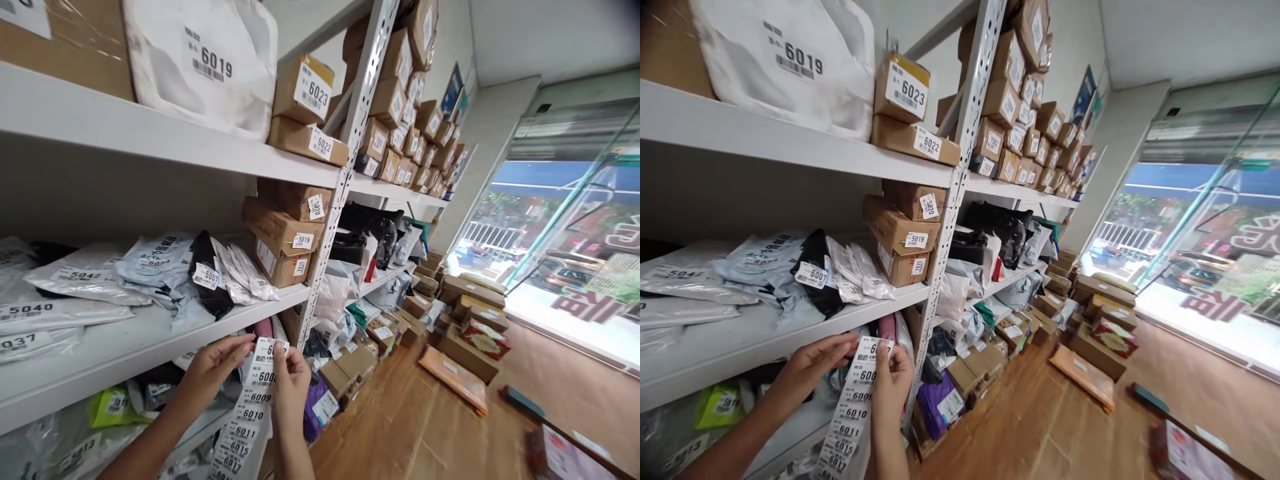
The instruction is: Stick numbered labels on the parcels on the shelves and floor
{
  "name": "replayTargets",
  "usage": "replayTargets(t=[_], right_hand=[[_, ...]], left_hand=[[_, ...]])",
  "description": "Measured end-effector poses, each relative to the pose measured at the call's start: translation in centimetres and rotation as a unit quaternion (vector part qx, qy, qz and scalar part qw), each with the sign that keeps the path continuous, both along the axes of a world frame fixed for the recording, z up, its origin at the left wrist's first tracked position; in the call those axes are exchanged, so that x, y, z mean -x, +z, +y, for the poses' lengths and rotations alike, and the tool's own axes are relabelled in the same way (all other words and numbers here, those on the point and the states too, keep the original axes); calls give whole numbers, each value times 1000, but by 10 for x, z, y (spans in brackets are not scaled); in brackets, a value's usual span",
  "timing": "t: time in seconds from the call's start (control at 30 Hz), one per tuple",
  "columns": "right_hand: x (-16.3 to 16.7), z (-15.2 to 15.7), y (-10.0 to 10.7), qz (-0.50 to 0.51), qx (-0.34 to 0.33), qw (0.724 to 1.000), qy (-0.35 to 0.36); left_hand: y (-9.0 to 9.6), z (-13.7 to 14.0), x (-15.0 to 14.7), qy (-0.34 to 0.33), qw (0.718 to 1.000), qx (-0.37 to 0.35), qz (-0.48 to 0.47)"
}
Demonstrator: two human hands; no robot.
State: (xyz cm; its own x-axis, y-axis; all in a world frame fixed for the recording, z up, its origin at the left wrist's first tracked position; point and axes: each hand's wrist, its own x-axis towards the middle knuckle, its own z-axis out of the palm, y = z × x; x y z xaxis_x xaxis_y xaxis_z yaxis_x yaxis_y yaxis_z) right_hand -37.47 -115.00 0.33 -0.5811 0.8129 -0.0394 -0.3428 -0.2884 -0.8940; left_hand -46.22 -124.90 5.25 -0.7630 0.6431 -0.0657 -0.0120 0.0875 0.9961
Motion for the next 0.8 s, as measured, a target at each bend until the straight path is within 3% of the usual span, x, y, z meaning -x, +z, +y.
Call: replayTargets(t=[0.23,0.37,0.5,0.6,0.67,0.73,0.8], right_hand=[[-13,-4,-31,-5,9,998,59],[-35,-17,-75,-43,47,993,99],[-50,-30,-126,-78,100,991,49],[-58,-33,-151,-102,134,985,32],[-63,-29,-158,-111,149,981,51],[-69,-19,-161,-122,151,978,79],[-72,-6,-162,-134,141,976,98]], left_hand=[[-44,2,-28,44,998,38,24],[-86,-7,-48,46,995,83,27],[-132,-10,-63,30,990,138,29],[-162,-14,-52,51,982,179,22],[-180,-16,-33,126,971,198,46],[-196,-14,-11,214,942,236,106],[-209,-3,6,244,915,282,153]])
